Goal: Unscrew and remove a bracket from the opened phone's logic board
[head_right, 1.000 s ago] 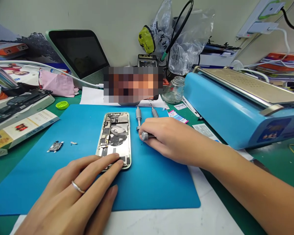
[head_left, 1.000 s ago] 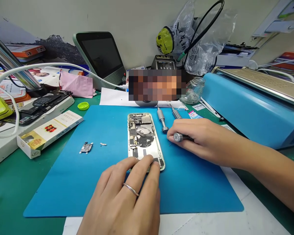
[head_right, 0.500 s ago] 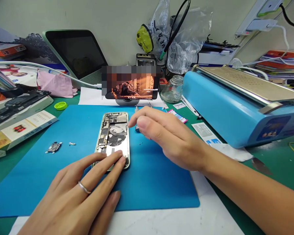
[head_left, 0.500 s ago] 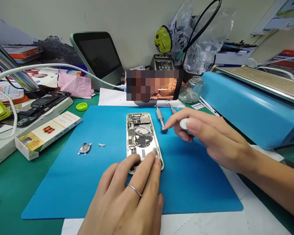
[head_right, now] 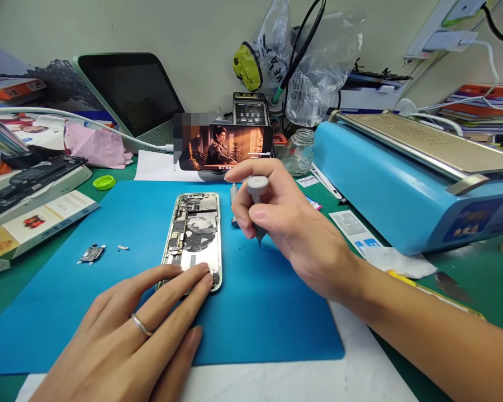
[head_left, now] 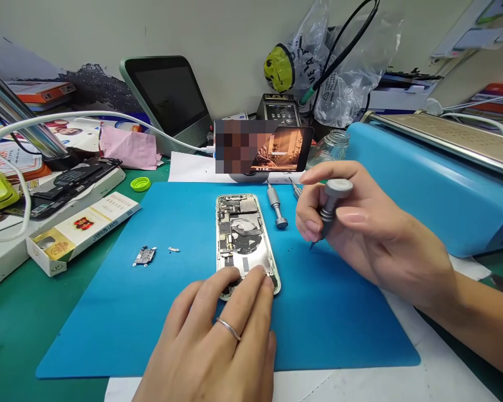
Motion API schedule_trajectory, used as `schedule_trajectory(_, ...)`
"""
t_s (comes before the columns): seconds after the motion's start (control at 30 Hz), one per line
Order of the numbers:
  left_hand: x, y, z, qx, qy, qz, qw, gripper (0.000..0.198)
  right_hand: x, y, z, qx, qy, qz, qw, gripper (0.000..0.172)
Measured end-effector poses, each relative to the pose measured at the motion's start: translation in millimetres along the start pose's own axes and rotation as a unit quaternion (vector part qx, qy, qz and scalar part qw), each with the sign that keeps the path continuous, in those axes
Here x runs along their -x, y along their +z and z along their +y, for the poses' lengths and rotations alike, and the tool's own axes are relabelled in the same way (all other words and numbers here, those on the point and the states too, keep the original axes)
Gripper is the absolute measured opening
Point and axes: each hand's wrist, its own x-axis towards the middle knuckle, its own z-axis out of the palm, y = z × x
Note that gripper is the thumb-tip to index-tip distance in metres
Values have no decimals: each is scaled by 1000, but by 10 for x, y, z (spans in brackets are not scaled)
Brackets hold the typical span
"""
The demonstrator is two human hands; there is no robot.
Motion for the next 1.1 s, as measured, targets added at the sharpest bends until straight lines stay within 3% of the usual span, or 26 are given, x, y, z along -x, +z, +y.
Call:
schedule_trajectory(0.17,-7,4,-24,-18,7,0,1000,38,9,46,68,-48,-35,28,998,24)
schedule_trajectory(0.3,1,32,-49,-20,15,7,1000,38,35,45,161,-56,-58,16,997,25)
schedule_trajectory(0.53,7,54,-48,-29,12,19,999,38,83,-22,201,106,-127,9,986,22)
schedule_trajectory(0.77,-7,22,-60,-26,13,21,999,38,7,-242,60,324,-195,-84,922,40)
schedule_trajectory(0.93,-9,18,-65,-29,21,25,999,37,-25,-253,85,302,-192,-61,932,40)
schedule_trajectory(1.1,2,68,5,-2,-25,40,999,35,-7,-218,102,290,-203,-27,935,41)
